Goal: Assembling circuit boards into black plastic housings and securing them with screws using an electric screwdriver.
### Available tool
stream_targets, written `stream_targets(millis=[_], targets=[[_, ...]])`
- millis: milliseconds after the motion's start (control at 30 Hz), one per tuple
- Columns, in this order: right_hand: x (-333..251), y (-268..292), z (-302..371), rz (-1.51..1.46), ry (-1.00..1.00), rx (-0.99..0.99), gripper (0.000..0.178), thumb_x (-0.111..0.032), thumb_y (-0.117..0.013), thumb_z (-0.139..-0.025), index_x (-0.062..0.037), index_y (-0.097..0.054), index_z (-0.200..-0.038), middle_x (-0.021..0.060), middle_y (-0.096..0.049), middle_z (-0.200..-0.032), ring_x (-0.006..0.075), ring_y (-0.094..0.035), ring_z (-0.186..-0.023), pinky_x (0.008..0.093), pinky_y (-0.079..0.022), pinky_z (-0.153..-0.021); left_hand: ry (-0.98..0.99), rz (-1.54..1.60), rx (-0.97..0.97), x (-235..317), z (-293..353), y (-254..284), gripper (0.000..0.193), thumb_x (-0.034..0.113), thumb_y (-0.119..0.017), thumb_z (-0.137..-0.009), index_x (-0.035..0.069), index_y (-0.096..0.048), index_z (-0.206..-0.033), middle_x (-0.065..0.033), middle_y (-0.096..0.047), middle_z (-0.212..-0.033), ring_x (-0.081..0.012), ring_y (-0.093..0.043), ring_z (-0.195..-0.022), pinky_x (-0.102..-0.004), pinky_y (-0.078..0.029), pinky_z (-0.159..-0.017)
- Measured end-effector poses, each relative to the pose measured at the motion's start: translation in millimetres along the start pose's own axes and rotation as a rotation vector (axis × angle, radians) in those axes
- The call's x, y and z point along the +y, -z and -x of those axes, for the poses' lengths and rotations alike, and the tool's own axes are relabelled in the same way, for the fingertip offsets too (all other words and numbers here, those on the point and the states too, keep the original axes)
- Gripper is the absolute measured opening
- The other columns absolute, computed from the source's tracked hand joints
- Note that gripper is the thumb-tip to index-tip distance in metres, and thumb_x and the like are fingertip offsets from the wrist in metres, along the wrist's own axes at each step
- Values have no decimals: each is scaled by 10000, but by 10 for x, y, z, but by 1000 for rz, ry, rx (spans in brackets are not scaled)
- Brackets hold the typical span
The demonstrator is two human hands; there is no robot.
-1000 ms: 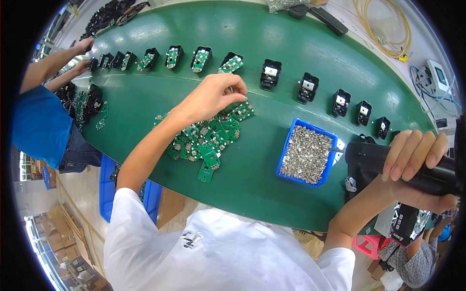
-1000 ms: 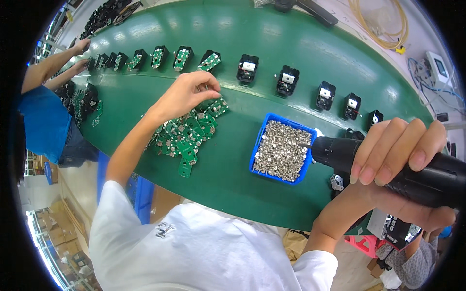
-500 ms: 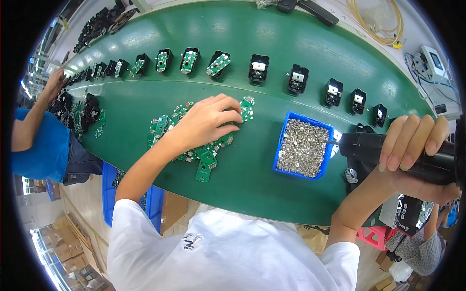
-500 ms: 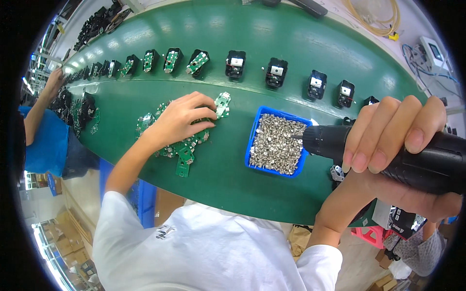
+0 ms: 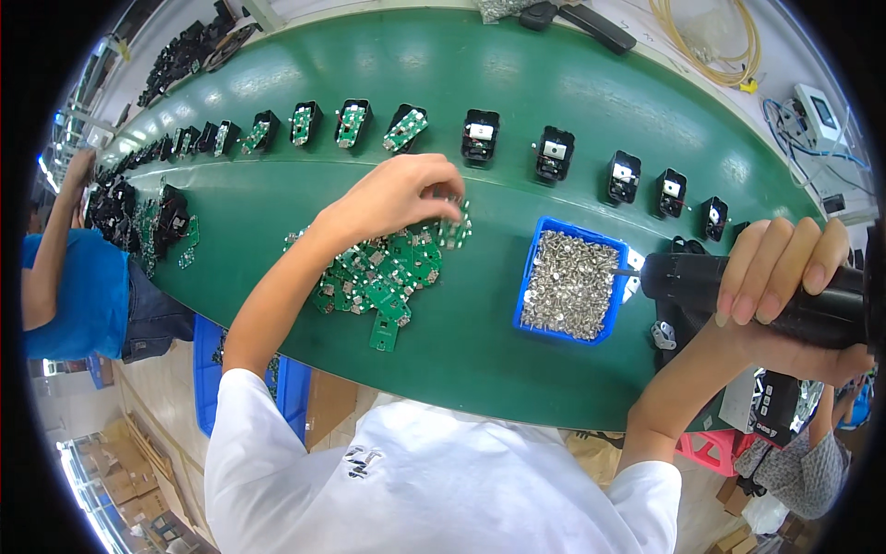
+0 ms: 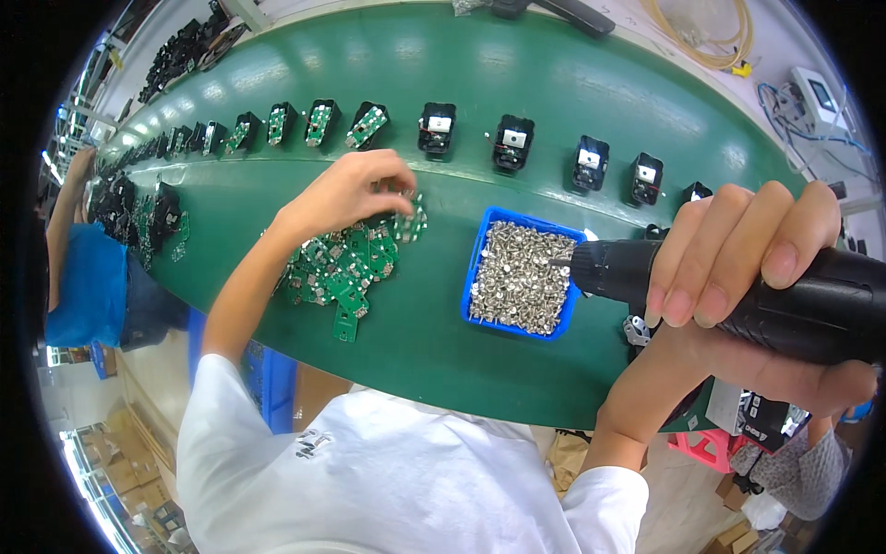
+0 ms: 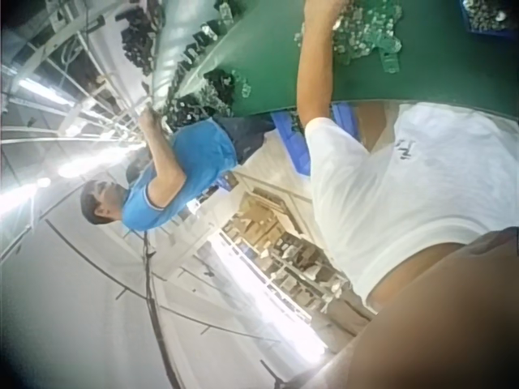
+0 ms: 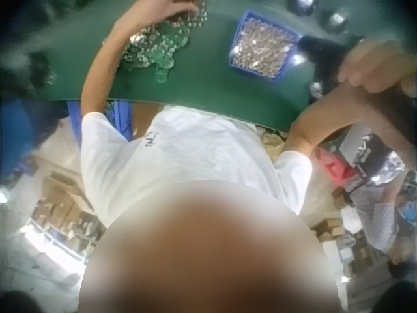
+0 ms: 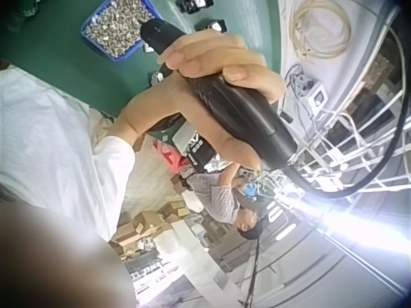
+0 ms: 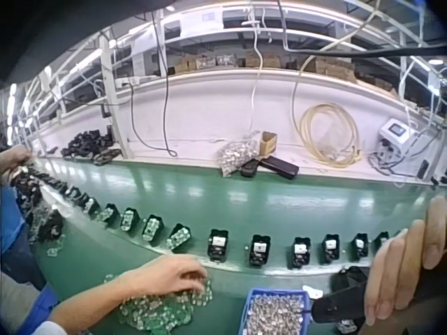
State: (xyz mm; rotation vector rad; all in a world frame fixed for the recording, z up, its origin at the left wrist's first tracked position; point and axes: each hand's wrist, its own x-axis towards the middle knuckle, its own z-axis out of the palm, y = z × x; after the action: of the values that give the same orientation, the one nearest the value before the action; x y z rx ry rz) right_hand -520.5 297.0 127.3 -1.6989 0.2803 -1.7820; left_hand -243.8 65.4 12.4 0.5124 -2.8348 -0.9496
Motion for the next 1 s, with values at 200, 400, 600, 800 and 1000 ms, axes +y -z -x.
stream_targets(millis=[200, 400, 600, 800, 1000], targets=[[-74, 37, -52, 79, -40, -50, 897, -848, -380, -897, 25, -544, -1017, 153, -566, -638, 257, -575, -475, 326, -508, -374, 126, 444, 90, -36, -43, 23, 224, 102, -762, -873, 14, -683, -1062, -81, -714, -894, -169, -649, -728, -274, -555, -703], [-65, 17, -48, 64, -45, -40, 893, -848, -372, -900, 21, -543, -1015, 147, -564, -633, 252, -571, -466, 322, -502, -368, 262, 879, 240, -49, -79, -2, 193, 111, -706, -941, -30, -621, -1041, -163, -731, -900, -224, -733, -822, -274, -615, -749], [25, -29, 52, 68, 60, 99, 884, -848, -345, -908, 8, -546, -1000, 126, -552, -608, 235, -554, -438, 311, -482, -350, 331, 929, 233, -109, -152, -57, 300, 153, -660, -989, -49, -495, -1137, -229, -716, -995, -281, -750, -939, -320, -628, -824], [17, -52, 38, 17, 52, 106, 882, -853, -326, -909, -2, -547, -987, 110, -542, -591, 223, -540, -420, 302, -468, -339, 351, 991, 198, -116, -282, -86, 326, 186, -652, -1000, -32, -442, -1124, -264, -705, -1038, -294, -746, -948, -330, -627, -834], [-13, -43, 0, 29, 21, 73, 888, -860, -324, -904, -4, -548, -984, 107, -543, -591, 224, -540, -422, 302, -470, -342, 349, 1045, 224, -162, -326, -105, 330, 205, -648, -1006, -39, -458, -1120, -264, -698, -1067, -296, -742, -968, -329, -627, -835]])
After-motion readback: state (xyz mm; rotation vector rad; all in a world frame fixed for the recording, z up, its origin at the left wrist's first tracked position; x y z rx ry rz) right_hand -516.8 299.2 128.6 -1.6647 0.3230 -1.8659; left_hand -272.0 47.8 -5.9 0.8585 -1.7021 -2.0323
